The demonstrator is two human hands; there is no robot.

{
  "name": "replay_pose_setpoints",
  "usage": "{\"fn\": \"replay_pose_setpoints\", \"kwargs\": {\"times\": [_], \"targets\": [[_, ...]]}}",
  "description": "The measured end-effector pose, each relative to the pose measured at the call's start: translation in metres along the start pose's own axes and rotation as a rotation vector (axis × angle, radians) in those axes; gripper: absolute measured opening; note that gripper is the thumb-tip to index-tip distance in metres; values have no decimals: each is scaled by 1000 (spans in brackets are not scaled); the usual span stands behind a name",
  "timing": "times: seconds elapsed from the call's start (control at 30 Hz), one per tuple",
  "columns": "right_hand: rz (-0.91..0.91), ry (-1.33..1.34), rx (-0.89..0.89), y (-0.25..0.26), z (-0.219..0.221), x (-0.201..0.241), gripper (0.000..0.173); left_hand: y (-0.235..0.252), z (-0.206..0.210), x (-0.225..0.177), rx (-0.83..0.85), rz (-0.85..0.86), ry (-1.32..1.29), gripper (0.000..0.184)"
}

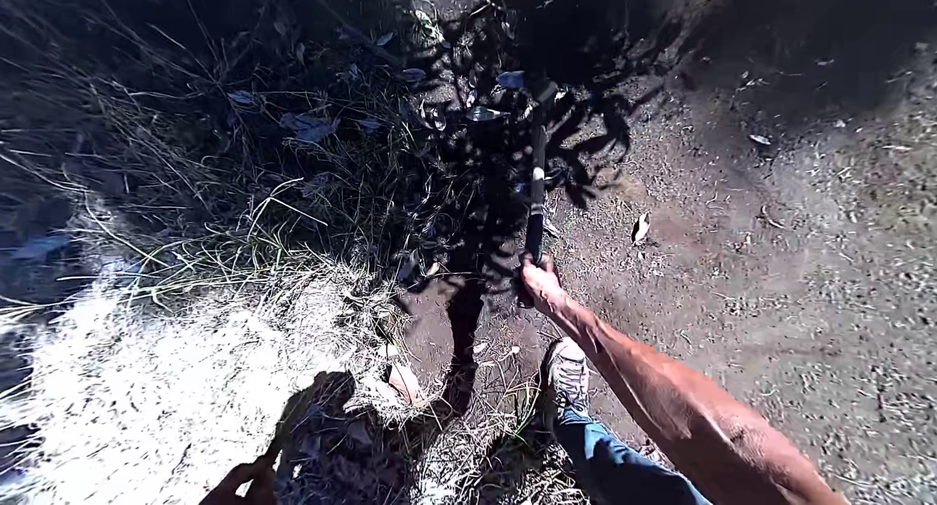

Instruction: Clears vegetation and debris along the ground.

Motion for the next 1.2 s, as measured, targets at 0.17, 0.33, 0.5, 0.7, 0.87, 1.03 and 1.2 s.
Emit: {"fn": "replay_pose_setpoints", "kwargs": {"times": [0.17, 0.33, 0.5, 0.7, 0.87, 1.03, 1.2], "targets": [[116, -225, 25, 13, 57, -43, 61, -1, 0, 5, -57, -15, 47, 30], [176, -1098, 565, -119, 1, -251, 65, -5, 0, -6, -15, -13, 40, 29], [118, -984, 383, -132, -41, -182, 66, -4, 4, -1, -36, -3, -4, 30], [55, 0, -74, -44, 5, -50, 50, -4, -4, -1, -27, -3, 26, 30], [96, -501, 97, -40, 26, -180, 54, 3, -6, 5, -61, 39, 88, 25], [163, -826, 213, -91, -33, -205, 55, 5, -14, 0, -85, 38, 107, 26], [108, -238, 75, -46, 13, -123, 55, 1, -13, -4, -101, 58, 101, 24]]}}
Point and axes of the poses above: each hand's wrist, its own y-axis towards the middle knuckle, its own z-axis out of the palm, x = y × z, the point moved 8 cm from there along y, towards the middle knuckle, and after that the axes turned 7 degrees about x, right-handed, at the moved point
